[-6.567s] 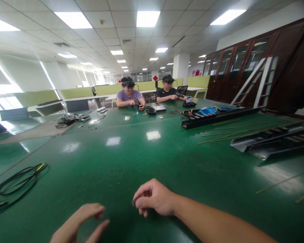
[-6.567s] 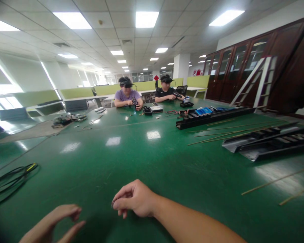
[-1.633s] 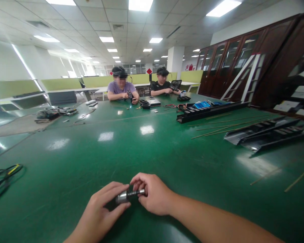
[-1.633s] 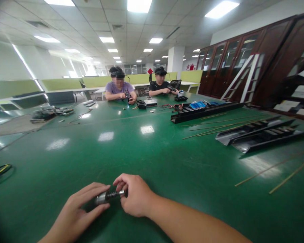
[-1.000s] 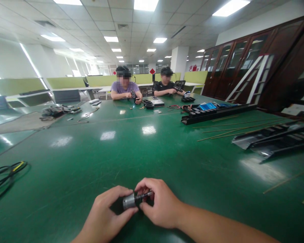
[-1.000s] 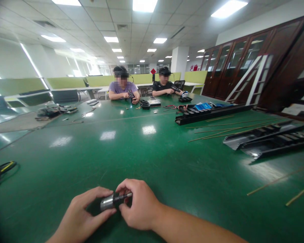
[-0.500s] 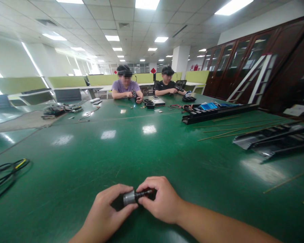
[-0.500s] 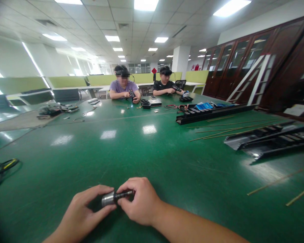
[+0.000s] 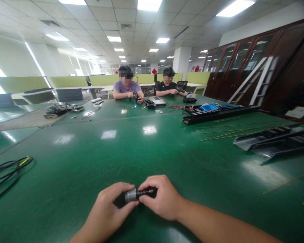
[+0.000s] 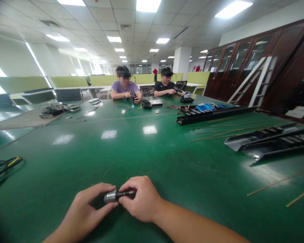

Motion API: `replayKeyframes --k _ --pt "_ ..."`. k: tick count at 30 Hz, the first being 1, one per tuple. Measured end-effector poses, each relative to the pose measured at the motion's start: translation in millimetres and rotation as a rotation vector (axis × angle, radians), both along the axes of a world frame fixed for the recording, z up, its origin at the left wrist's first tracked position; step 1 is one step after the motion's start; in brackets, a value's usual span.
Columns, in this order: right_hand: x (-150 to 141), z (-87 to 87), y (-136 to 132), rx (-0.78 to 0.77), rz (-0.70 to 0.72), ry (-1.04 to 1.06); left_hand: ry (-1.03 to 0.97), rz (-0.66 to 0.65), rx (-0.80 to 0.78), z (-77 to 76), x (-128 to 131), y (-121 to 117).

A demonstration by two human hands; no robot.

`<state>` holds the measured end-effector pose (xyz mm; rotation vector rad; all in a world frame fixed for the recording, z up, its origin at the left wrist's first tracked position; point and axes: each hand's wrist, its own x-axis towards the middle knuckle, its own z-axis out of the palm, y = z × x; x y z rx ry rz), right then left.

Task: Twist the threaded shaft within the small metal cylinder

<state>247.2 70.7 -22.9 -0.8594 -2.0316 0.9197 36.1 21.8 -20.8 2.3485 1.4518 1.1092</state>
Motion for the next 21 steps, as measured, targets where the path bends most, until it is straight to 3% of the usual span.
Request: replayKeyframes --k 21 --pt "0.6 -0.5 -0.6 -0.011 0.0 -0.005 0.026 0.007 0.027 6.9 0.4 -0.2"
